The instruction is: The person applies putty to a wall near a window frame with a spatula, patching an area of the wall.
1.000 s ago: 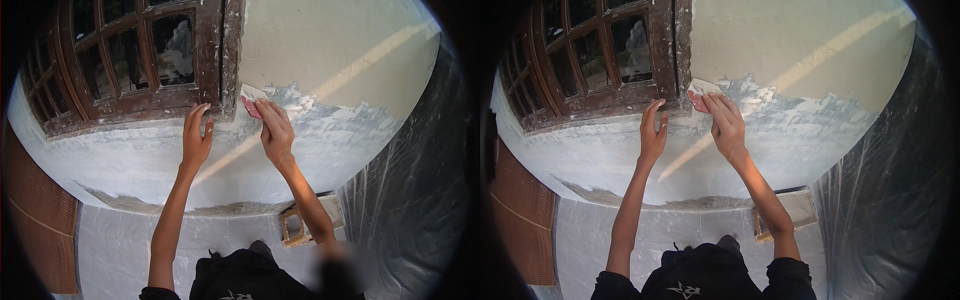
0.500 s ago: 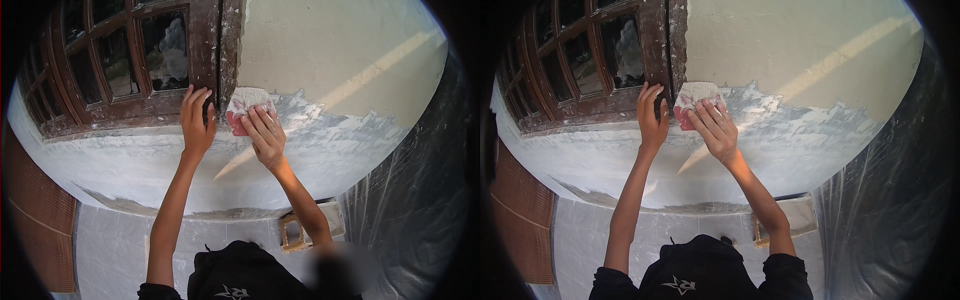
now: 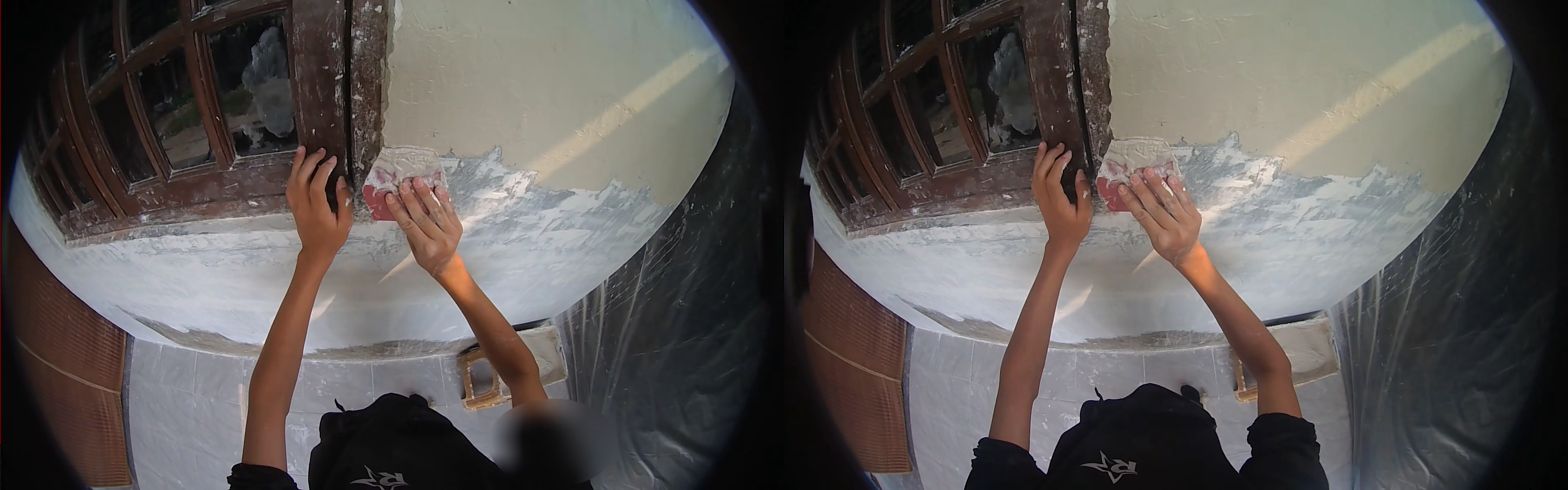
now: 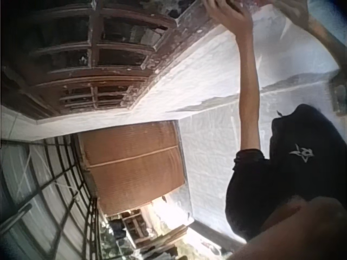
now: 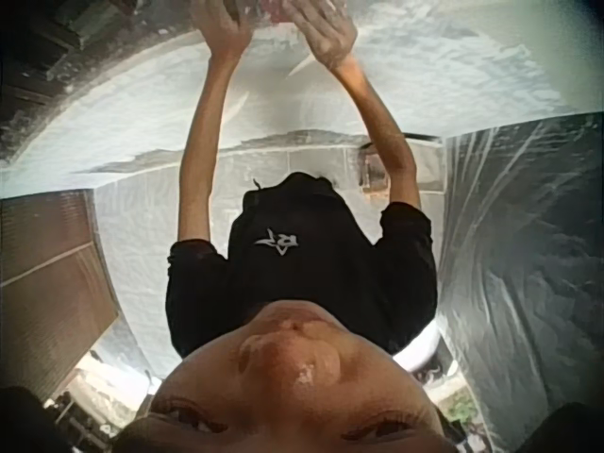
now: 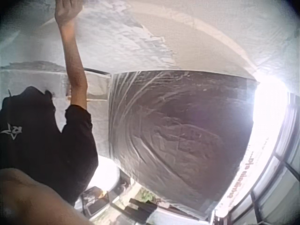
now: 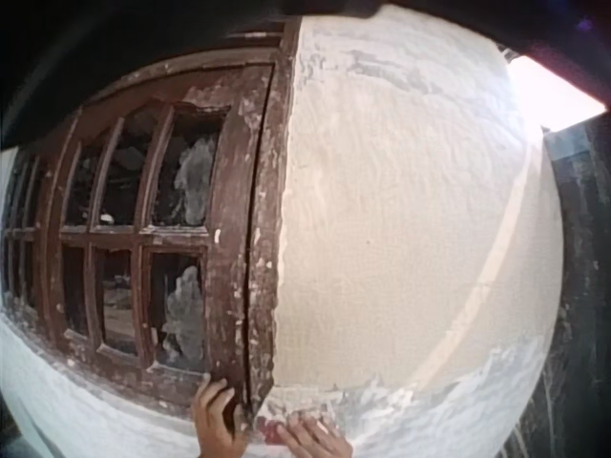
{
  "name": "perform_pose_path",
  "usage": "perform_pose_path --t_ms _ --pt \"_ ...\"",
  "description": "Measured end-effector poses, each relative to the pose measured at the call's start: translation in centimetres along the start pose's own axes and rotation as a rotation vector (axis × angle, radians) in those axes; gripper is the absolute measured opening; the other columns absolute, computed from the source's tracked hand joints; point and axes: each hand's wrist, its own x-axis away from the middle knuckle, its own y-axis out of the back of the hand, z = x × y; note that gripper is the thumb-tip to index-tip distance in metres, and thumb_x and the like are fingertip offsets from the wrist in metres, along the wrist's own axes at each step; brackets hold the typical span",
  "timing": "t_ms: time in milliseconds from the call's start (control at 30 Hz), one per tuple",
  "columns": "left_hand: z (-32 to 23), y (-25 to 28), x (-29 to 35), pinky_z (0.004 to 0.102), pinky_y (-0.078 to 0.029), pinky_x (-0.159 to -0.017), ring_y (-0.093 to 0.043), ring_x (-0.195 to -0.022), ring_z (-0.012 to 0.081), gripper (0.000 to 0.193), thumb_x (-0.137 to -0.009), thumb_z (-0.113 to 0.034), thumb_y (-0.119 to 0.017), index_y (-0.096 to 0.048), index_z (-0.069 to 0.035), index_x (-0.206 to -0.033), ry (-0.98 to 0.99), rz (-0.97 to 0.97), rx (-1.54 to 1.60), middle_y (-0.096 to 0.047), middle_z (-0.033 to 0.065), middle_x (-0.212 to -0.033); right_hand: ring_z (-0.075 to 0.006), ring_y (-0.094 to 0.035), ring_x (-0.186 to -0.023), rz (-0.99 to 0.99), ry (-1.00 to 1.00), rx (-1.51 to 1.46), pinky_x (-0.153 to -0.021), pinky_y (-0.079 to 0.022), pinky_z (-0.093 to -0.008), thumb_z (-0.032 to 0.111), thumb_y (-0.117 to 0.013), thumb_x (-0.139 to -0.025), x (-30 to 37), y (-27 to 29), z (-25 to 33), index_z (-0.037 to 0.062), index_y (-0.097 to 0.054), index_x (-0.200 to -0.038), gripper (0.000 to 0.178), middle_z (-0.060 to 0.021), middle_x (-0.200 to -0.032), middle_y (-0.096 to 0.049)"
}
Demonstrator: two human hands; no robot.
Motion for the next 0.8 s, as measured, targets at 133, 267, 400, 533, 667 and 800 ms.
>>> perform_pose_path --t_ms 133,267,400,533,667,800 --pt "0.0 0.0 0.1 0.0481 -0.029 -0.106 -0.036 -0.134 0.0379 0.038 -0.089 -0.003 -0.056 -0.047 -0.003 -0.126 0.016 -0.02 0.009 -0.049 0.0147 -0.132 -0.0157 -0.056 -0.121 0.015 -0.011 0.022 -0.109 -0.036 -0.0351 0.014 -0.061 -0.086 0.9 -0.8 -0.3 0.0197 -0.071 -0.114 0.03 0.0022 -0.122 -0.065" --pt "0.0 0.2 0.1 0.0485 -0.03 -0.106 -0.037 -0.133 0.039 0.038 -0.088 -0.003 -0.055 -0.047 -0.003 -0.125 0.019 -0.018 0.022 -0.05 0.0155 -0.13 -0.0147 -0.054 -0.123 0.038 -0.026 0.008 -0.11 -0.035 -0.035 0.014 -0.06 -0.086 1.1 -1.0 -0.2 0.0203 -0.07 -0.115 0.031 0.0029 -0.123 -0.065" --pt "0.1 0.3 0.1 0.0488 -0.031 -0.106 -0.038 -0.133 0.0393 0.036 -0.089 -0.003 -0.055 -0.047 -0.003 -0.124 0.036 -0.03 0.031 -0.05 0.0161 -0.129 -0.0142 -0.053 -0.125 0.081 -0.049 -0.015 -0.112 -0.033 -0.0353 0.013 -0.06 -0.086 1.6 -0.8 -0.1 0.0205 -0.07 -0.115 0.032 0.003 -0.124 -0.064" --pt "0.1 0.2 0.2 0.0489 -0.031 -0.105 -0.038 -0.133 0.0392 0.035 -0.089 -0.004 -0.055 -0.048 -0.003 -0.123 0.042 -0.033 0.021 -0.051 0.0162 -0.128 -0.0209 -0.052 -0.127 0.121 -0.059 -0.072 -0.111 -0.031 -0.0386 0.007 -0.059 -0.086 3.0 -0.8 0.1 0.0153 -0.07 -0.117 0.034 -0.0033 -0.126 -0.063" --pt "0.2 0.2 0.3 0.0489 -0.031 -0.105 -0.039 -0.132 0.0393 0.033 -0.09 -0.006 -0.054 -0.048 -0.002 -0.123 0.05 -0.036 0.019 -0.051 0.0165 -0.128 -0.0201 -0.052 -0.126 0.139 -0.091 -0.096 -0.11 -0.033 -0.0393 0.006 -0.06 -0.085 4.3 -0.7 0.6 0.0159 -0.07 -0.117 0.035 -0.0031 -0.125 -0.064" --pt "0.0 0.0 0.2 0.0486 -0.031 -0.105 -0.04 -0.131 0.0393 0.034 -0.09 -0.007 -0.054 -0.049 -0.002 -0.123 0.044 -0.032 0.003 -0.051 0.0162 -0.127 -0.0194 -0.054 -0.124 0.263 -0.176 -0.16 -0.108 -0.035 -0.0407 0.001 -0.061 -0.081 5.4 1.1 1.7 0.0164 -0.07 -0.116 0.039 -0.0042 -0.124 -0.064"
